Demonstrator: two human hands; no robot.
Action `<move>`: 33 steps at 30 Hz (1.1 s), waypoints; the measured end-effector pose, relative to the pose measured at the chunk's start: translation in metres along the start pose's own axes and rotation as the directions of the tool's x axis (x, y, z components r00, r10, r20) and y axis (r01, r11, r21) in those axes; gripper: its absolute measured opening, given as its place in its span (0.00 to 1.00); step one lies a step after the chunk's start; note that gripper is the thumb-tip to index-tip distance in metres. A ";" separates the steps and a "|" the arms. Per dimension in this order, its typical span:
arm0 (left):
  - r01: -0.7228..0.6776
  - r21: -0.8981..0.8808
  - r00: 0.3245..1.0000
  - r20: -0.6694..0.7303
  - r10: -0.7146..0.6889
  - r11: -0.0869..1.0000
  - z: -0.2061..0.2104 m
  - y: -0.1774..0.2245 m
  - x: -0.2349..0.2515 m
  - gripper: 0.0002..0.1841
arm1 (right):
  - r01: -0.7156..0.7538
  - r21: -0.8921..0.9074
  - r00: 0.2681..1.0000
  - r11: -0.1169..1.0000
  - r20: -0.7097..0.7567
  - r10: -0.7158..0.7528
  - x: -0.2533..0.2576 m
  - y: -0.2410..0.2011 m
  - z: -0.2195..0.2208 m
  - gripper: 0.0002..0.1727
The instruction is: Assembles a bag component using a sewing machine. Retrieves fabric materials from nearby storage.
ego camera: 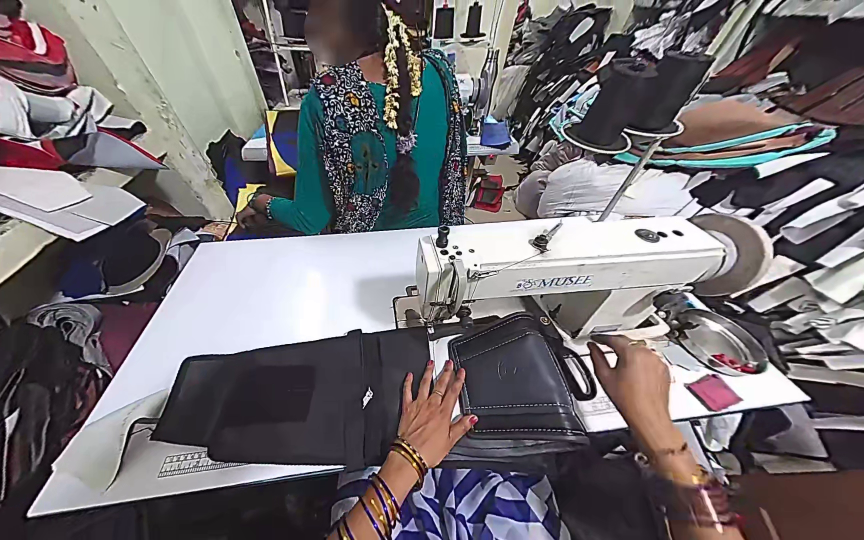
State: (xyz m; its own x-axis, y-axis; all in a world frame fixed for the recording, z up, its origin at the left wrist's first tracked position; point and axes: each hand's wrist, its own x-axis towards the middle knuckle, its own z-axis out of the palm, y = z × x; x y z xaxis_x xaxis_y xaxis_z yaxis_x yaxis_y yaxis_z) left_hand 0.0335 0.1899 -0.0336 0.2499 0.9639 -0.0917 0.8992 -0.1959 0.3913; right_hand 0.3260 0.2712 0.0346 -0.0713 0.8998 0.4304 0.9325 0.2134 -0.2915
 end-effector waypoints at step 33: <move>-0.274 -0.028 0.962 0.002 0.274 0.961 -0.038 -0.062 0.001 0.21 | 0.670 0.314 0.707 0.672 0.004 -0.707 -0.047 -0.095 0.110 0.15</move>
State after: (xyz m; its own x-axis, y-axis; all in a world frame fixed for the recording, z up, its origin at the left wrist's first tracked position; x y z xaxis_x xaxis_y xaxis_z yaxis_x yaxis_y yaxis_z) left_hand -0.0351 0.2097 -0.0234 0.4872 0.8731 0.0176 0.7862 -0.4473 0.4265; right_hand 0.2017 0.2499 -0.0516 -0.7114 0.4870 0.5067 0.4677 0.8662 -0.1759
